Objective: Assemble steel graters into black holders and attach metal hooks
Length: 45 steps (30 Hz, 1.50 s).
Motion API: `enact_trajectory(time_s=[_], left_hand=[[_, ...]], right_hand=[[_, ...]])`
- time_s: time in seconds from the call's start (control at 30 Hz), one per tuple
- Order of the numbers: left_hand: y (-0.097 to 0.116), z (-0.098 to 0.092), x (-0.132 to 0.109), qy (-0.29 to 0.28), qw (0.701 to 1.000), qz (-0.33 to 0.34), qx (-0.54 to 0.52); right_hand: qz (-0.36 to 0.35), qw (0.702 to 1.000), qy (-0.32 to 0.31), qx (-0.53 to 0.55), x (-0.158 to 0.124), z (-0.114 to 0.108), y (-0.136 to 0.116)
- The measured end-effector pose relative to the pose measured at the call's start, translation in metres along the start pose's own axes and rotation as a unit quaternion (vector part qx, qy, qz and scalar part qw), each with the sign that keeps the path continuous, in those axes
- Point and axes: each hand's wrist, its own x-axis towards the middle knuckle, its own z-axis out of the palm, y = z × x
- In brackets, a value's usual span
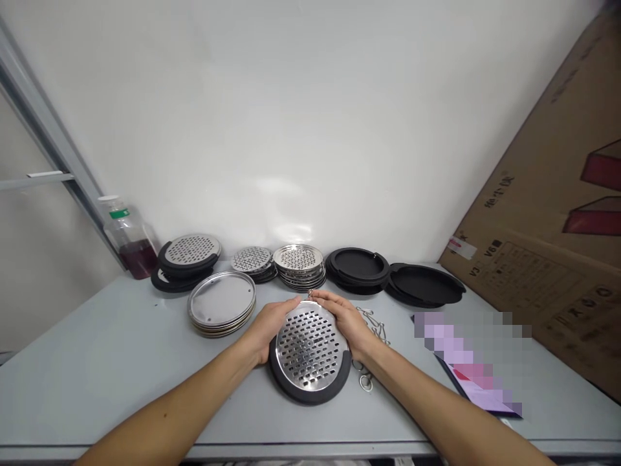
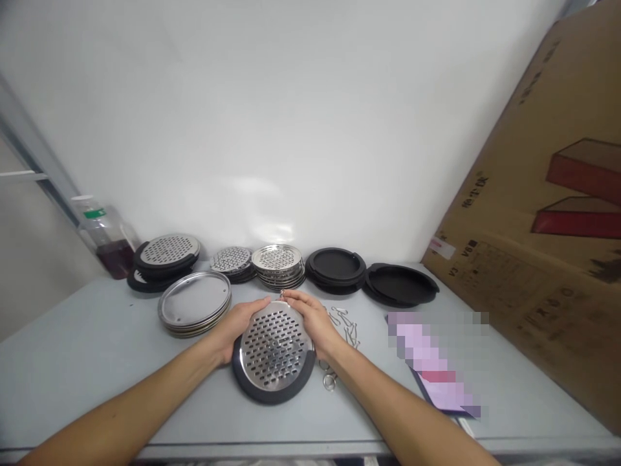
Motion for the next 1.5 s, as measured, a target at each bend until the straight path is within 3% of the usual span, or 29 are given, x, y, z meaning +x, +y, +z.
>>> enact_trajectory(time_s=[0.3, 0.6, 0.73, 0.97, 1.17, 1.33, 1.5], left_hand=[[-0.003, 0.0, 0.0, -0.004, 0.999, 0.032, 0.013], [0.006, 0.001, -0.007, -0.011, 0.981, 0.143, 0.131], [0.007, 0.0, -0.011, -0.03, 0.966, 0.165, 0.199], [0.014, 0.002, -0.025, -0.045, 0.941, 0.161, 0.296], [0.036, -0.001, -0.042, -0.062, 0.928, 0.157, 0.333], [0.081, -0.027, -0.072, 0.009, 0.915, 0.184, 0.359], [0.132, -0.096, -0.109, 0.154, 0.935, 0.169, 0.272]], right_hand=[[-0.015, 1.0, -0.017, 0.022, 0.002, -0.001, 0.003], [-0.012, 0.998, -0.054, 0.034, -0.006, -0.002, -0.012], [0.006, 0.999, -0.028, 0.038, -0.003, -0.004, -0.013], [0.011, 1.0, -0.007, 0.015, 0.003, -0.009, -0.005], [0.04, 0.998, -0.052, 0.0, -0.003, -0.007, -0.005], [0.054, 0.994, -0.087, -0.022, -0.007, -0.004, -0.006], [0.056, 0.995, -0.069, -0.036, -0.006, -0.008, -0.005]])
